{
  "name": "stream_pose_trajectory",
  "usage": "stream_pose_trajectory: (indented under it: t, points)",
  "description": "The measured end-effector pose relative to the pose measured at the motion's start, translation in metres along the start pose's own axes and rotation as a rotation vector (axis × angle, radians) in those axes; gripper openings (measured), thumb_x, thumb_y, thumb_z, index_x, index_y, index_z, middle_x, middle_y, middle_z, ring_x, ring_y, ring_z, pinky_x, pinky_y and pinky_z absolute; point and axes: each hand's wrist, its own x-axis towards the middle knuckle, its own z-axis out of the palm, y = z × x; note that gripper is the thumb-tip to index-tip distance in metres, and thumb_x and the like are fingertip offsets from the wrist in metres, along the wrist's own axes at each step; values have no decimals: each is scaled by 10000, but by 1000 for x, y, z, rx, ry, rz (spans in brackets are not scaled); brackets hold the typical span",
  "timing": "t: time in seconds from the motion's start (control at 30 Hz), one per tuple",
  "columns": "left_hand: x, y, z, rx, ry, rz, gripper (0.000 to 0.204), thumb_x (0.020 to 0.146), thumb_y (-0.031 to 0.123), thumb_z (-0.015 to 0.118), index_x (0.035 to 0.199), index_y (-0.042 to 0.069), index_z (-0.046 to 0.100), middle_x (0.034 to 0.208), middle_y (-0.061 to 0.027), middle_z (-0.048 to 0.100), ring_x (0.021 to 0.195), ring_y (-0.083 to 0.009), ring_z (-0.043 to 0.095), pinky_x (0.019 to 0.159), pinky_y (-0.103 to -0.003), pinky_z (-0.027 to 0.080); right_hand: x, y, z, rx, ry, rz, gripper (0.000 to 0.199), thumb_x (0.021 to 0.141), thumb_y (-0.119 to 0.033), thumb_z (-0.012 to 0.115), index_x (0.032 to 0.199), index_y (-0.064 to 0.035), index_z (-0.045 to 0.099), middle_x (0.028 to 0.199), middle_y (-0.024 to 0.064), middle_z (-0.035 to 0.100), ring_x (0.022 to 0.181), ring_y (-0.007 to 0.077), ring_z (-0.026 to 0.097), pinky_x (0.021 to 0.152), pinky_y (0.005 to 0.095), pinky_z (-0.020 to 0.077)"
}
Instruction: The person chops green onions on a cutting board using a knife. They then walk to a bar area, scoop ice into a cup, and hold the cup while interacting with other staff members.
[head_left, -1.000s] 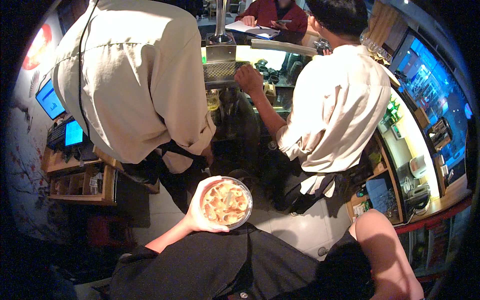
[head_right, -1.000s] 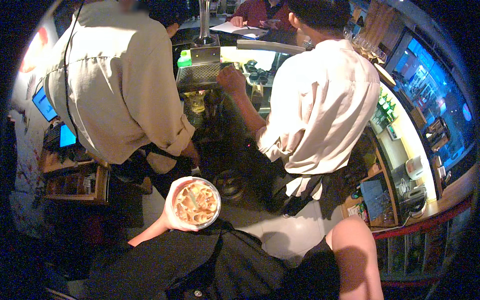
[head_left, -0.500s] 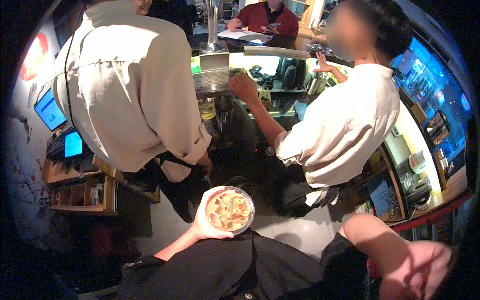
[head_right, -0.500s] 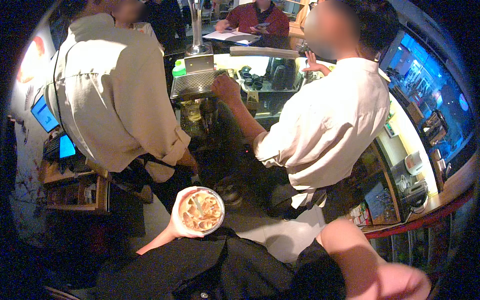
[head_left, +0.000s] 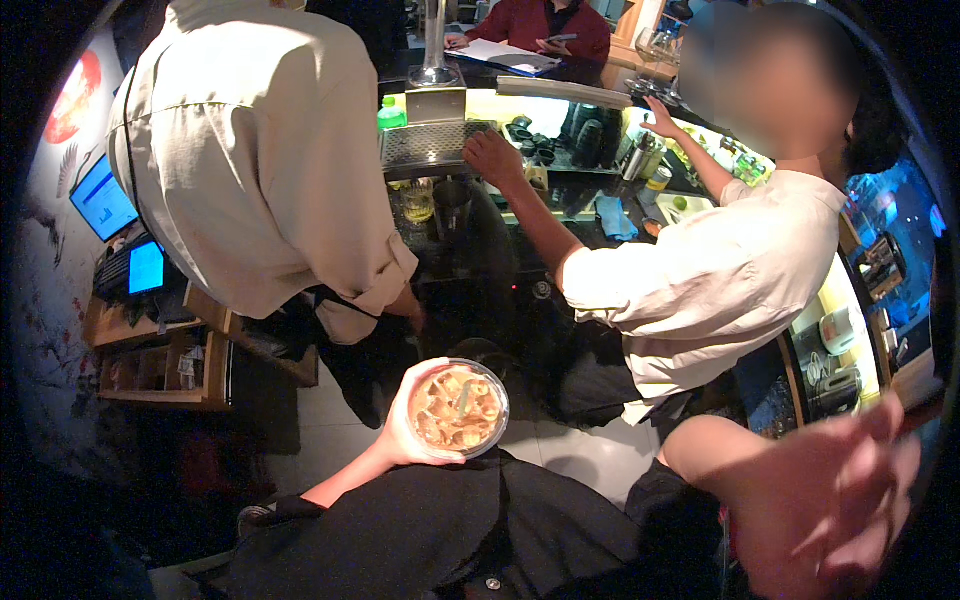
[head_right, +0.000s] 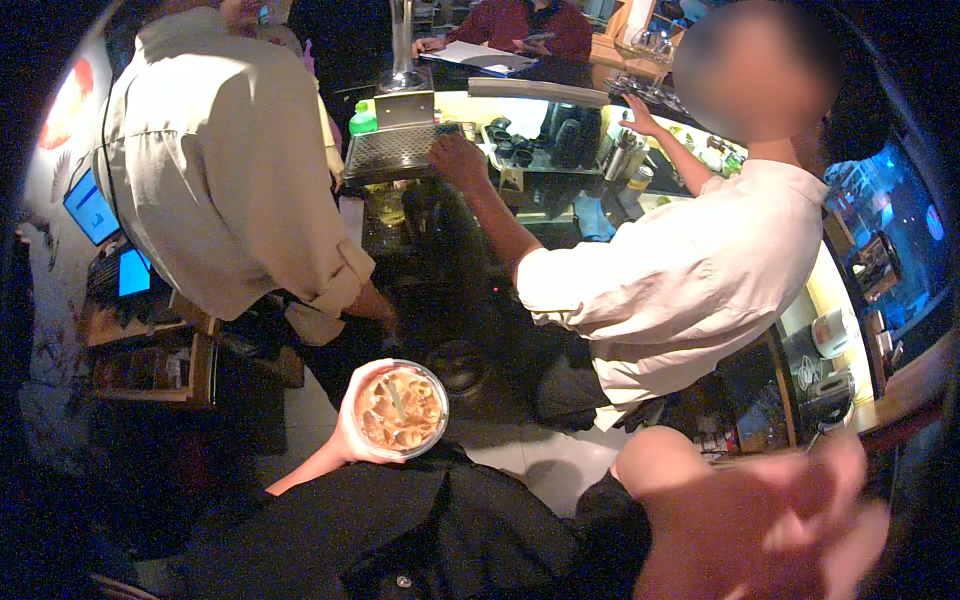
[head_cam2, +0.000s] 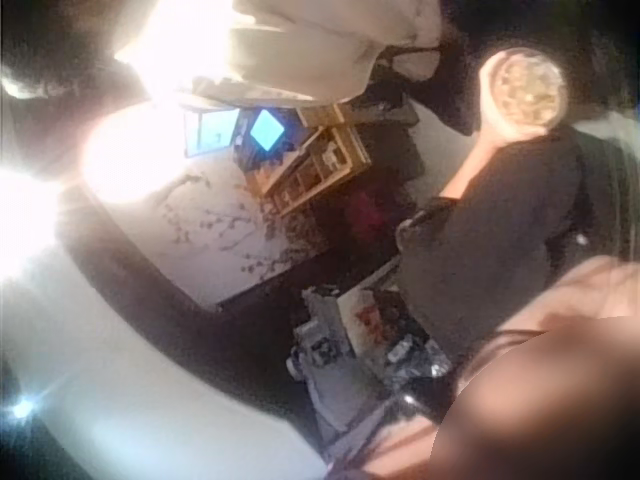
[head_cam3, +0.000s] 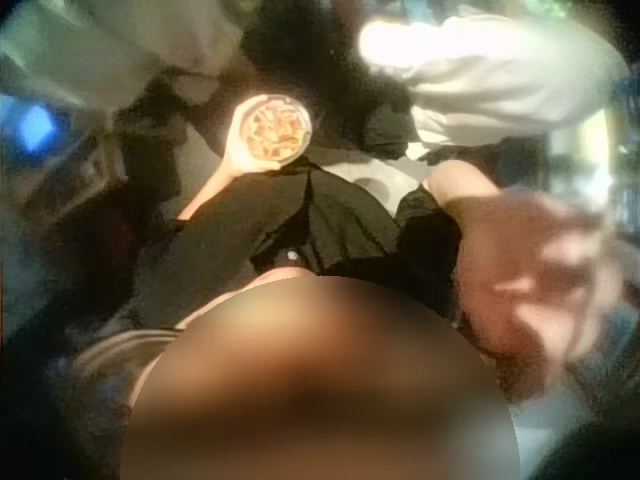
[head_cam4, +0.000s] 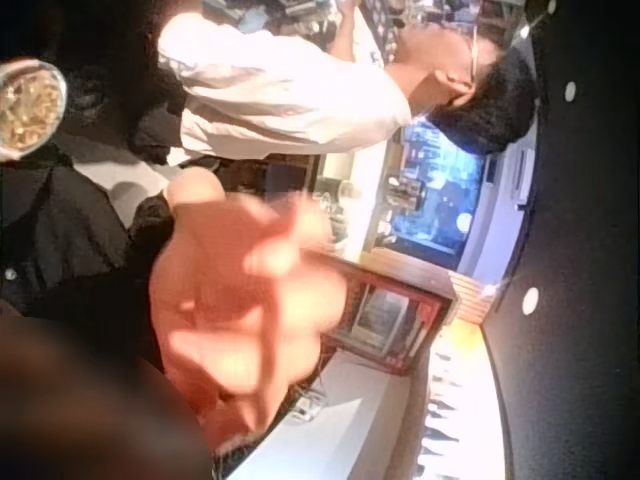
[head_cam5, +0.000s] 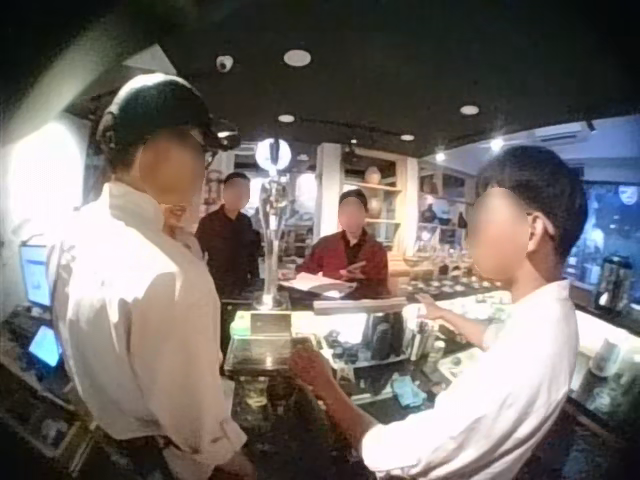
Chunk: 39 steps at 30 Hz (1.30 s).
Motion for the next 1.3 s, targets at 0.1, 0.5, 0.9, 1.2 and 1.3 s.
stream_pose_trajectory:
  t: [0.1, 0.5, 0.9, 1.2, 1.3]
  points:
    - [0, 1, 1, -11, 21, -3, 1189, 535, 264, 995, 1455, 26, 280, 1409, -159, 469, 1314, -258, 491, 1126, -413, 386, -8, 22, -1, 54, -255, 172, 308, 935, -484, 539, 928, -183, 601, 853, -11, 537, 995, 154, 523, 904, 379, 391]
    - [-2, -2, 10, -46, 22, 11, 1207, 519, 271, 1001, 1455, 29, 278, 1405, -173, 477, 1324, -280, 489, 1130, -424, 386, -23, 41, 30, 429, -751, 215, 201, 850, -189, 631, 998, -63, 680, 1047, 131, 595, 1017, 233, 599, 893, 371, 475]
    - [-8, -12, 4, 14, 70, -9, 1190, 523, 226, 993, 1457, 38, 280, 1420, -160, 472, 1332, -269, 483, 1136, -416, 375, -178, 102, -34, 162, -573, 895, 81, 842, -46, 727, 917, -18, 740, 1156, 160, 665, 994, 238, 655, 862, 344, 530]
    - [-10, -26, -3, 65, 122, 16, 1161, 521, 240, 996, 1440, 31, 319, 1422, -147, 456, 1330, -257, 478, 1134, -402, 372, -628, -4, -163, -80, -994, 1620, 257, 1017, -187, 531, 1208, -77, 663, 1262, 96, 620, 1172, 192, 569, 983, 342, 471]
    - [-8, -30, -4, 75, 112, 42, 1161, 518, 242, 998, 1438, 30, 322, 1421, -145, 455, 1329, -257, 479, 1134, -402, 369, -676, -54, -218, -189, -1329, 2096, 281, 1010, -235, 531, 1194, -82, 678, 1179, 88, 653, 1109, 203, 599, 953, 358, 482]
